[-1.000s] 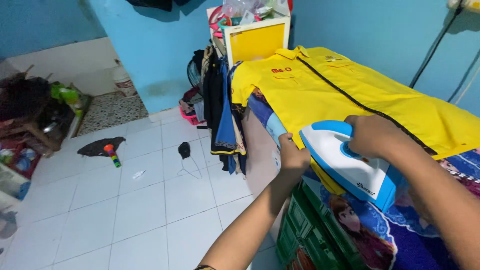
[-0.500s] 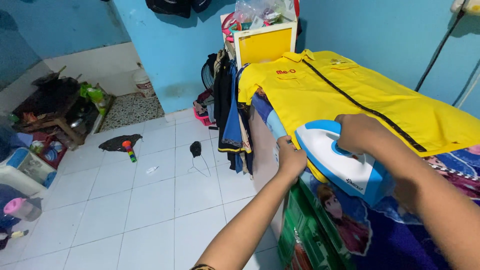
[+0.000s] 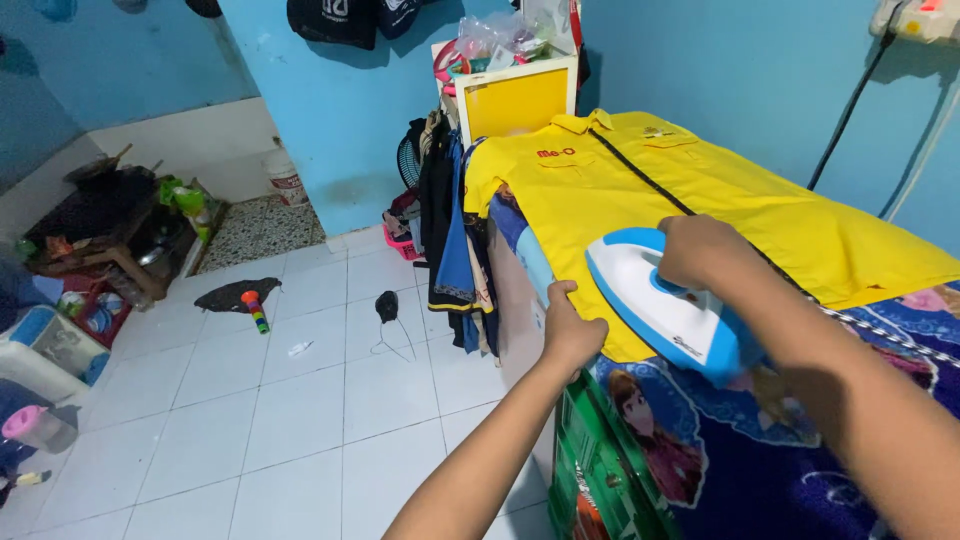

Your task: The recorder is ironing a yellow short-sleeved collared shirt on a flat surface.

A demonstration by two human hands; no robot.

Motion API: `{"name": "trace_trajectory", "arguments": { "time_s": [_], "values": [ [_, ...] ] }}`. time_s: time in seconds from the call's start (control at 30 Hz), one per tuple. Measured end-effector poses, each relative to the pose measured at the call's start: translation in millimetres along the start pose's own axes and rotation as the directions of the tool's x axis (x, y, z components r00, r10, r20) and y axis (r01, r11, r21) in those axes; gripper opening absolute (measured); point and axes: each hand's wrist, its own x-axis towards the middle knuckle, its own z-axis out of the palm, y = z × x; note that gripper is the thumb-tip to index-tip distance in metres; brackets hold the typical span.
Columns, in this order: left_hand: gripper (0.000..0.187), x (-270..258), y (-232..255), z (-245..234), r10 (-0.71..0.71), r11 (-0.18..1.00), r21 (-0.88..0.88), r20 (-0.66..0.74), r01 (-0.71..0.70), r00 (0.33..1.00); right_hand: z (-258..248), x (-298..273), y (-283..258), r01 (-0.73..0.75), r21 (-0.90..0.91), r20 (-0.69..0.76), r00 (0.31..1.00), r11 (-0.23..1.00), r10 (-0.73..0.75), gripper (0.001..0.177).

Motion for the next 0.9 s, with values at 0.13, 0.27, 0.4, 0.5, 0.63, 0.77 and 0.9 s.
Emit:
{"name": "trace_trajectory", "arguments": {
  "time_s": [0.13, 0.27, 0.4, 0.5, 0.63, 0.77, 0.9],
  "values": [
    [0.073, 1.1, -4.4, -1.5, 0.021, 1.0, 0.017, 0.009, -0.021, 1.0, 0.5, -4.9, 29.6, -0.014, -0.006, 0.041, 0.999, 1.0, 0.014, 0.063],
    [0.065, 1.4, -1.2, -3.7, 0.061, 0.998, 0.025, 0.027, -0.062, 0.998, 1.4, 6.2, 45.3, -0.09, -0.013, 0.028, 0.996, 0.996, 0.091, 0.06],
    [0.057, 4.7, -6.6, -3.9, 0.114, 0.99, 0.08, 0.016, -0.115, 0.993, 3.4, 30.7, 50.8, -0.093, -0.04, 0.044, 0.994, 0.995, 0.095, 0.06],
    [0.058, 5.4, -2.8, -3.9, 0.016, 0.997, 0.075, 0.066, -0.021, 0.998, 0.0, 34.6, 50.2, -0.103, -0.013, 0.036, 0.994, 0.995, 0.104, 0.057],
    [0.063, 8.0, 3.6, 2.2, 0.045, 0.983, 0.176, 0.048, -0.053, 0.998, 1.0, 31.1, 63.2, -0.177, 0.035, 0.104, 0.98, 0.984, 0.172, 0.06],
    [0.06, 6.9, 26.0, 19.6, 0.293, 0.849, 0.473, -0.053, -0.235, 0.955, 6.1, 17.8, 88.4, -0.163, -0.037, 0.069, 0.984, 0.986, 0.165, 0.063],
    [0.059, 13.3, 25.9, 55.4, 0.543, 0.743, 0.394, 0.117, -0.541, 0.831, 4.3, -10.5, 107.0, -0.19, -0.042, 0.069, 0.979, 0.981, 0.192, 0.055]
  ]
}}
